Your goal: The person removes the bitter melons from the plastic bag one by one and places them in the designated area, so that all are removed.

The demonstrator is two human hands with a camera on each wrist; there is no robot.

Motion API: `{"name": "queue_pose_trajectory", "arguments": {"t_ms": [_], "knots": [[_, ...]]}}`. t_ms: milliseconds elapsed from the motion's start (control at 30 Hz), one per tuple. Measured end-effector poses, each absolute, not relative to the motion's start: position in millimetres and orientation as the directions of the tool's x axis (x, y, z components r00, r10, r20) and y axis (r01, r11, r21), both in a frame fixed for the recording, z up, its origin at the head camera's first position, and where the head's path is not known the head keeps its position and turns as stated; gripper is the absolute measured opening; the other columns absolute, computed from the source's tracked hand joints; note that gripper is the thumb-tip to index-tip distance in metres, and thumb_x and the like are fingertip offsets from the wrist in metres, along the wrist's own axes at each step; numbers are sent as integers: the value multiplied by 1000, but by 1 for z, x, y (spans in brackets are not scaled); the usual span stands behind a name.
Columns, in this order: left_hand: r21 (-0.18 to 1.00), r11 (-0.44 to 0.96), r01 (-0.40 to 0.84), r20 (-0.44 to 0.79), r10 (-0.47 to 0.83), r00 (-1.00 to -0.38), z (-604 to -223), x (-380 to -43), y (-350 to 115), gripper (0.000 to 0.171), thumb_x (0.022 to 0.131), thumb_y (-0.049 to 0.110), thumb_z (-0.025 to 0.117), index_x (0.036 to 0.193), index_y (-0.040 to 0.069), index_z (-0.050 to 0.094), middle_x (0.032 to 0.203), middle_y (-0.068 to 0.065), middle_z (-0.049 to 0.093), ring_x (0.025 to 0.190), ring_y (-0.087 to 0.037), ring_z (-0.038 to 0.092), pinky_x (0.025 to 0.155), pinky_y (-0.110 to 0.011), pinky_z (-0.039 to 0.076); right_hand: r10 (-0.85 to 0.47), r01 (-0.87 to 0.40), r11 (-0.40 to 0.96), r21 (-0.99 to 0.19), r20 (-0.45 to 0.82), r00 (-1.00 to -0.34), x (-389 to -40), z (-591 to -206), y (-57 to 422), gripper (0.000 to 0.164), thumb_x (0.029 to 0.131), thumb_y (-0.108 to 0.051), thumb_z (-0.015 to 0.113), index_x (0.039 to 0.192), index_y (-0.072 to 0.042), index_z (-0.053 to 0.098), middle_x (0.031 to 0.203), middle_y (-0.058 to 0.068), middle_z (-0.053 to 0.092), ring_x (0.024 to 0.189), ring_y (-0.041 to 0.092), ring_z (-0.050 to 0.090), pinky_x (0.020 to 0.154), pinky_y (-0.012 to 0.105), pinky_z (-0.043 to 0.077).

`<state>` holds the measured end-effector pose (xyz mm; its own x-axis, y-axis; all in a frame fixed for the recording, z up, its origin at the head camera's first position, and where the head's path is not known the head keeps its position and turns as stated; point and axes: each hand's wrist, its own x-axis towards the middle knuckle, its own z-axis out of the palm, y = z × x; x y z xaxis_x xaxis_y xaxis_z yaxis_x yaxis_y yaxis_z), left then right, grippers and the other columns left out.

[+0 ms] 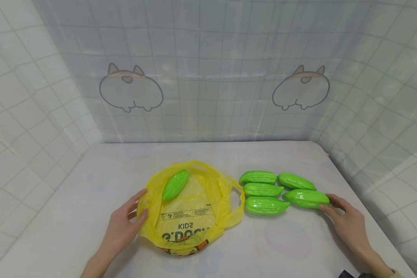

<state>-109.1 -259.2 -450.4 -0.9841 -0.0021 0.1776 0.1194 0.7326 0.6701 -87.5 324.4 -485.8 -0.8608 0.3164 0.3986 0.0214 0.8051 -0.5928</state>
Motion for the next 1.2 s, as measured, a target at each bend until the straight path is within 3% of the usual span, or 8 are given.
{"name": "queue_pose_trajectory", "arguments": {"t_ms": [167, 367, 1200], "knots": [[668, 735, 118, 177, -4, -984, -451, -109, -259, 60, 97, 15, 62, 154, 18, 40, 153, -19, 45, 126, -42, 57, 97, -52, 56, 311, 15, 793, -609, 384, -869, -90, -486, 325, 55, 94, -30, 70, 137, 2, 56, 124, 29, 64, 114, 48, 55, 89, 56, 46], [669, 733, 120, 179, -2, -984, -451, -109, -259, 60, 97, 15, 62, 154, 18, 40, 153, -19, 45, 126, -42, 57, 97, -52, 56, 290, -17, 780, -626, 386, -876, -93, -487, 326, 57, 96, -28, 69, 138, 6, 52, 128, 35, 58, 115, 52, 53, 91, 68, 43], [673, 734, 85, 138, -12, -990, -448, -109, -259, 61, 98, 17, 62, 155, 19, 38, 155, -19, 42, 127, -42, 55, 98, -52, 55, 292, -2, 748, -664, 332, -897, -99, -486, 319, 64, 94, -34, 70, 143, 1, 49, 138, 30, 54, 120, 47, 51, 97, 71, 38]]}}
